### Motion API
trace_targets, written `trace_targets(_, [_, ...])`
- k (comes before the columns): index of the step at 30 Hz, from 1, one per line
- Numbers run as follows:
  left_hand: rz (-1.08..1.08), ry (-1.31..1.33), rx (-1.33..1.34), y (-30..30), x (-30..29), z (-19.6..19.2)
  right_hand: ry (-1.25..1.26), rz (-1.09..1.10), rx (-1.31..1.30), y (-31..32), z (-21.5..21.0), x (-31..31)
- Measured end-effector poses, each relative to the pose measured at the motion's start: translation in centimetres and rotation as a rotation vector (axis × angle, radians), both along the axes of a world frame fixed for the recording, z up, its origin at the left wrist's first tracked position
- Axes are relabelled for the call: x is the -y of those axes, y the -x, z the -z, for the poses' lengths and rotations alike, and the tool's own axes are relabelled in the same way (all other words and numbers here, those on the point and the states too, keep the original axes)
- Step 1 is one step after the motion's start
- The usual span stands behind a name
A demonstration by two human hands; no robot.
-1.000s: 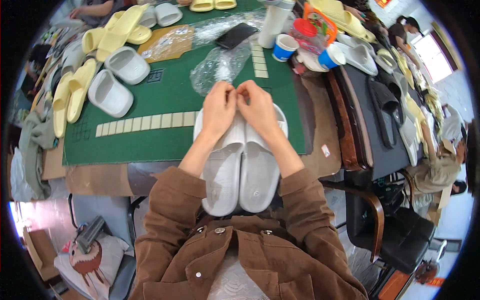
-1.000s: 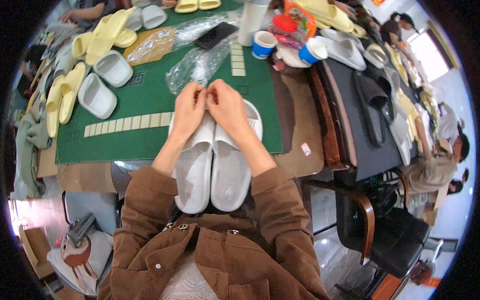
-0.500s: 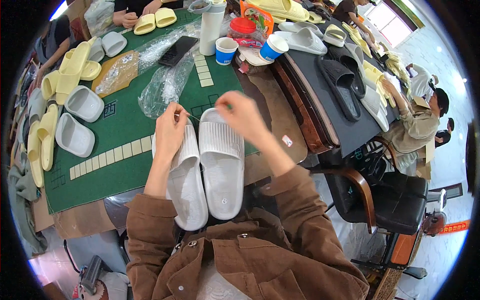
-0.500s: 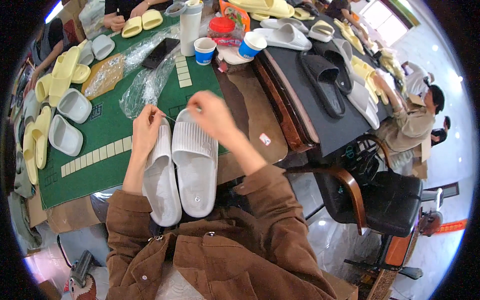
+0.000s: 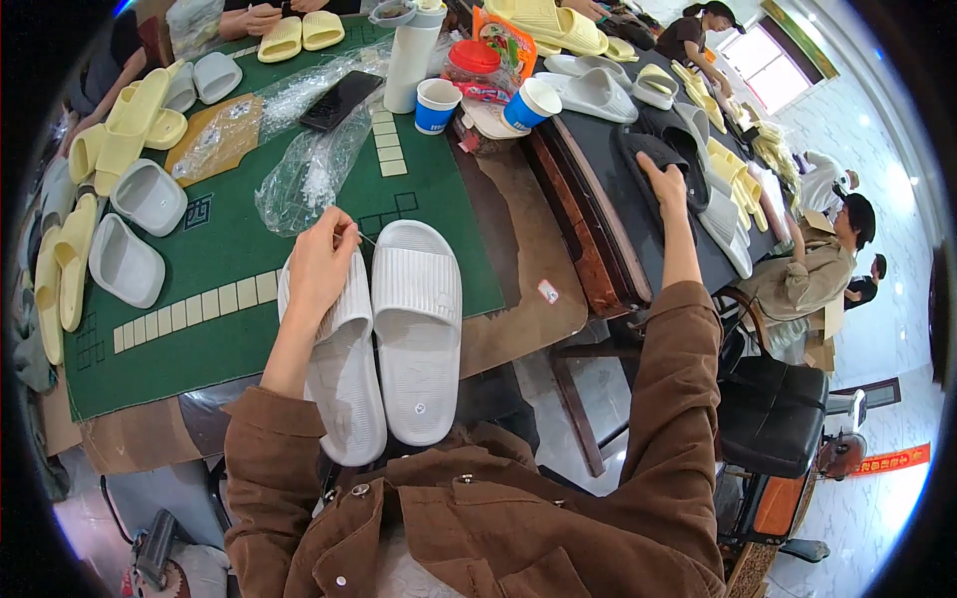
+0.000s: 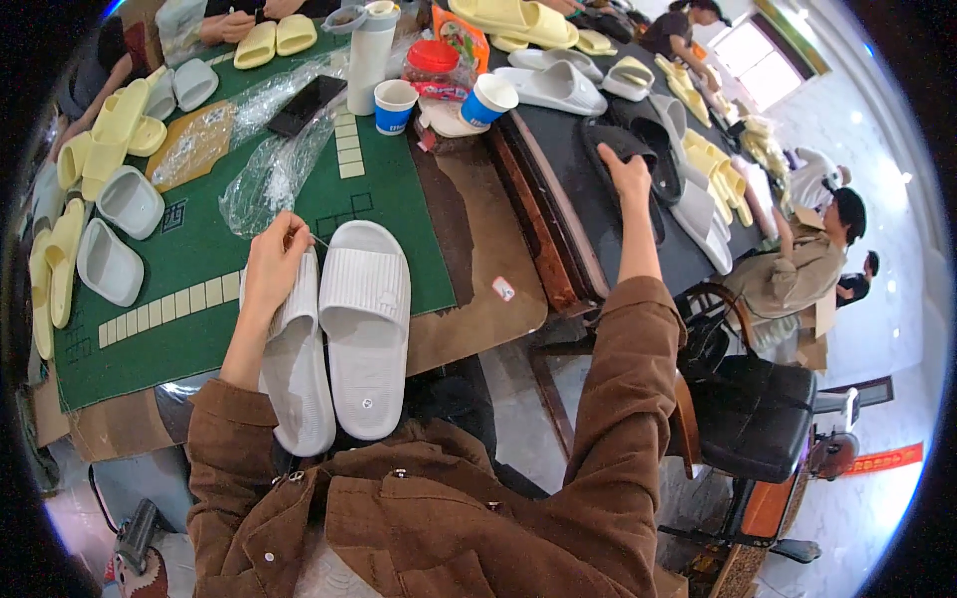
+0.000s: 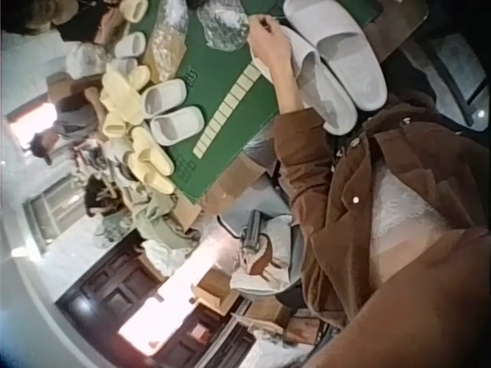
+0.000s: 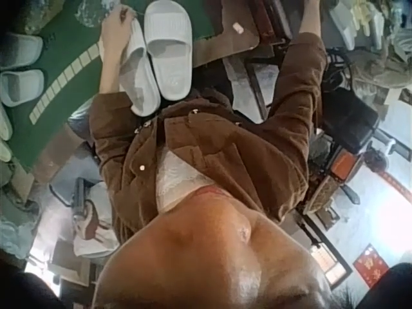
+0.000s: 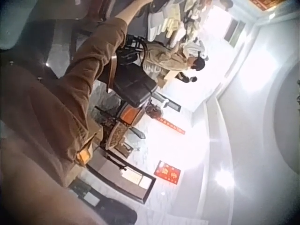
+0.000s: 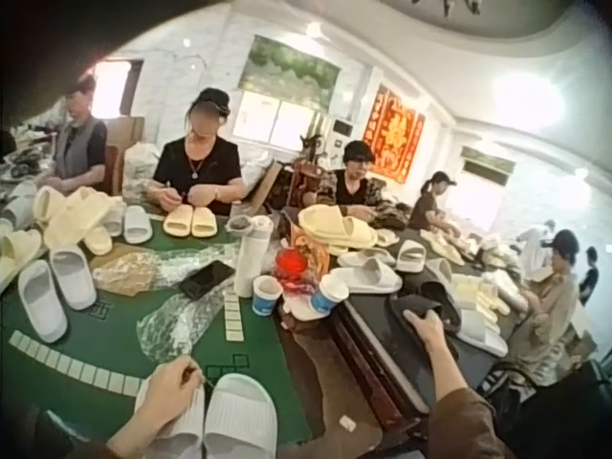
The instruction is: Inspecting sandals and removing loose threads in a manufacturing workshop.
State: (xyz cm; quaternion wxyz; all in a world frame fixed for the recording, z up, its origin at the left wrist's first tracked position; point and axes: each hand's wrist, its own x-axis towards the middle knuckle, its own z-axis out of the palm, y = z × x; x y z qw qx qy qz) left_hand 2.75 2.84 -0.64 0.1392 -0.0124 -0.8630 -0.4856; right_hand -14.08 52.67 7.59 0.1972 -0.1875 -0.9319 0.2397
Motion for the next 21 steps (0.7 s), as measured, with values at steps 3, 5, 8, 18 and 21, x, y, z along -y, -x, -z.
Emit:
trace_targets(3, [-0.003,-0.031,-0.008,-0.2,0.0,0.0,-0.038,0.018,0.038,-0.4,-0.7,1.0])
trace_targets(5, [0.010,-0.044,-0.011,0.0,-0.1,0.1,-0.009,0.023,0.037,-1.9,-1.3,0.7])
trace_targets(8, [0.007,-0.040,-0.002,0.0,0.0,-0.1,0.193,-0.089,0.056,-6.4,-3.2,2.4])
trace_targets(18, [0.019,-0.013,-0.014,0.3,0.1,0.2,0.324,-0.490,0.035,-18.0,-4.3,8.8])
trace_targets(21, [0.019,0.000,-0.016,0.2,0.0,0.2,0.198,-0.490,-0.019,-15.7,-2.7,6.4])
